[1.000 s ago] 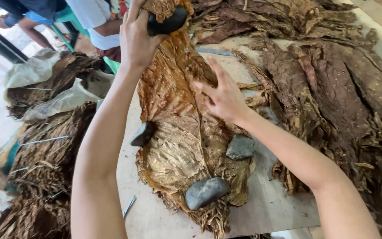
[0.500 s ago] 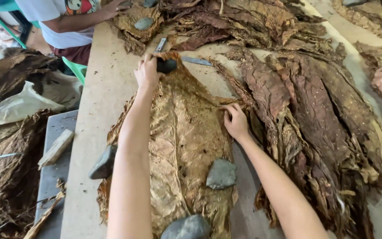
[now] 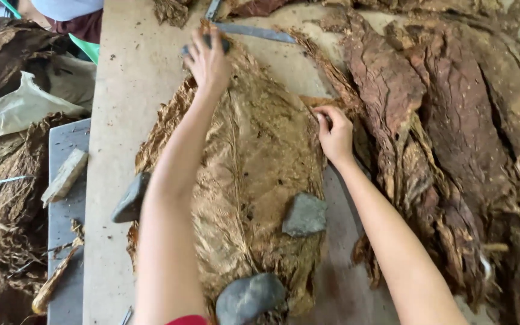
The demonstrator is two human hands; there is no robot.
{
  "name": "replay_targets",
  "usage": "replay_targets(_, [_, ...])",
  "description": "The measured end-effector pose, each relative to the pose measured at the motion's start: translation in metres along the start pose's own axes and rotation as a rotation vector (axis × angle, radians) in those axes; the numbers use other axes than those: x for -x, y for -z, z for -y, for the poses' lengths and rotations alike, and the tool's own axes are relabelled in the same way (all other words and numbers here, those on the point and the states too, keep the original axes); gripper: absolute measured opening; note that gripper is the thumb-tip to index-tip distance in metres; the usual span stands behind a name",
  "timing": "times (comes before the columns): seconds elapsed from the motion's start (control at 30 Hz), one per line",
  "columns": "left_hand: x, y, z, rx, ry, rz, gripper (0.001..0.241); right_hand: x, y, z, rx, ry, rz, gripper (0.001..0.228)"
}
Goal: Smoothing and flattening large dried leaves on a wooden board using stones as weights.
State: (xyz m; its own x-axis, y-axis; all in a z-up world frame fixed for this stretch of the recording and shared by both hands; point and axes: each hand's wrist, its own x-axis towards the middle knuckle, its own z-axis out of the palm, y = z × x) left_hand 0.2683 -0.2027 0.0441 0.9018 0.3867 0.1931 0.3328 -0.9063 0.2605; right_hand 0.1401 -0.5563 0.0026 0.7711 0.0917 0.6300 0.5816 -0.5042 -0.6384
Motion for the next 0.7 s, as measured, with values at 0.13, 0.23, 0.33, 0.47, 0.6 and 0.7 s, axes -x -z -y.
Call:
replay_targets(0.13, [0.174, 0.070, -0.027, 0.494, -0.899, -0.029, 0.063, -0.001, 0.000, -0.002, -0.050, -0.057, -0.056, 0.017])
replay_targets(0.23, [0.292, 0.131, -0.053, 0.414, -1.173, 0.519, 0.089, 0.005, -0.003, -0.002, -0.066, -0.059, -0.088, 0.015])
replay_targets(0.33, [0.342, 0.113, -0.044, 0.062, -1.194, 0.623, 0.115, 0.018, 0.003, 0.010, -0.097, -0.031, -0.092, 0.025])
replay_targets(0.47, [0.360, 0.121, -0.030, 0.214, -1.140, 0.595, 0.109, 0.047, 0.027, 0.046, -0.011, -0.036, -0.005, 0.051])
replay_targets(0.6, [0.365, 0.126, -0.028, 0.414, -1.132, 0.592, 0.105, 0.047, 0.039, 0.008, 0.023, -0.063, 0.005, 0.037])
replay_targets(0.7, [0.356, 0.122, -0.036, 0.577, -0.947, 0.485, 0.110, 0.040, 0.038, -0.020, -0.127, -0.211, -0.013, 0.038])
